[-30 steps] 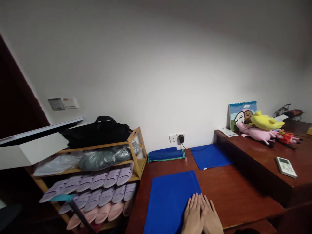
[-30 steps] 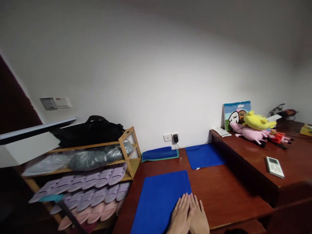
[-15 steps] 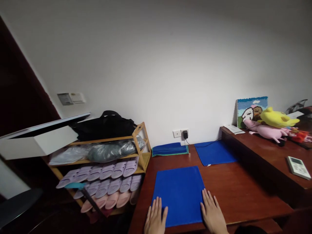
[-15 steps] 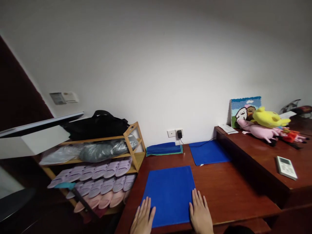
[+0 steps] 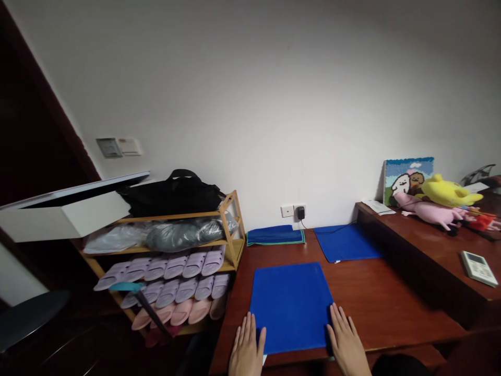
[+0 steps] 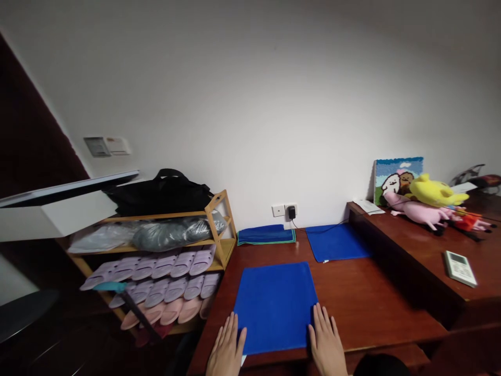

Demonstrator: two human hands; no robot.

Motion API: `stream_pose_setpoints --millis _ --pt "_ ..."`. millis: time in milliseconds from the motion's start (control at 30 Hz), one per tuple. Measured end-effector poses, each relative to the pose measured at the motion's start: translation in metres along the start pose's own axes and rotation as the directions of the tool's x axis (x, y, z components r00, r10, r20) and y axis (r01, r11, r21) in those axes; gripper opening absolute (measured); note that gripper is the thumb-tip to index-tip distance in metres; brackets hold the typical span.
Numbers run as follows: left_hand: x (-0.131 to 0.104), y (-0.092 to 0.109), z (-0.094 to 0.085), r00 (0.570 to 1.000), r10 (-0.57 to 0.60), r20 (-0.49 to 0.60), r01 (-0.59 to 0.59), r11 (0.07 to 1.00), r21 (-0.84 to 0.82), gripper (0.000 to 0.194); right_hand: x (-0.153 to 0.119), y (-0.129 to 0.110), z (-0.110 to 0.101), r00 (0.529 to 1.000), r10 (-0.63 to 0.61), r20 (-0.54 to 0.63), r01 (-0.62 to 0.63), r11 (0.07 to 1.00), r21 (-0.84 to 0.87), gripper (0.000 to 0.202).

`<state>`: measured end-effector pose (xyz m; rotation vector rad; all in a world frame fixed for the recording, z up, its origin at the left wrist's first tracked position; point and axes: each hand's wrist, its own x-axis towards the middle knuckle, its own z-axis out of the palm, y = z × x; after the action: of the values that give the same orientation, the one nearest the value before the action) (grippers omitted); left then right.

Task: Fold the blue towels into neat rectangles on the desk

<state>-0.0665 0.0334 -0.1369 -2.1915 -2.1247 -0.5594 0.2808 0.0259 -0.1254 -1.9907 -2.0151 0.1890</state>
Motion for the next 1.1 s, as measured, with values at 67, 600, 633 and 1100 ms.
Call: stream_pose_setpoints --millis 67,600,633,1100 --pt "0.000 -0.002 -0.002 1.000 -0.001 0.006 0.001 1.000 -0.007 0.063 -0.004 0.001 0.005 1.000 -0.008 -0.005 0.008 1.000 0.006 0.068" --pt "0.015 0.221 0.000 0.832 0.523 0.187 -0.465 0.840 -0.278 0.060 0.002 0.017 0.051 0.959 -0.141 -0.244 0.127 0.989 -0.075 0.058" --pt "0.015 0.218 0.003 0.838 0.512 0.191 -0.460 0.850 -0.259 0.060 0.003 0.017 0.051 0.963 -0.134 -0.235 0.120 0.990 -0.073 0.058" --pt "0.000 -0.003 -0.003 1.000 0.010 0.021 -0.013 0.993 0.116 0.069 -0.002 0.008 0.029 0.996 0.002 -0.084 0.001 1.000 0.031 0.066"
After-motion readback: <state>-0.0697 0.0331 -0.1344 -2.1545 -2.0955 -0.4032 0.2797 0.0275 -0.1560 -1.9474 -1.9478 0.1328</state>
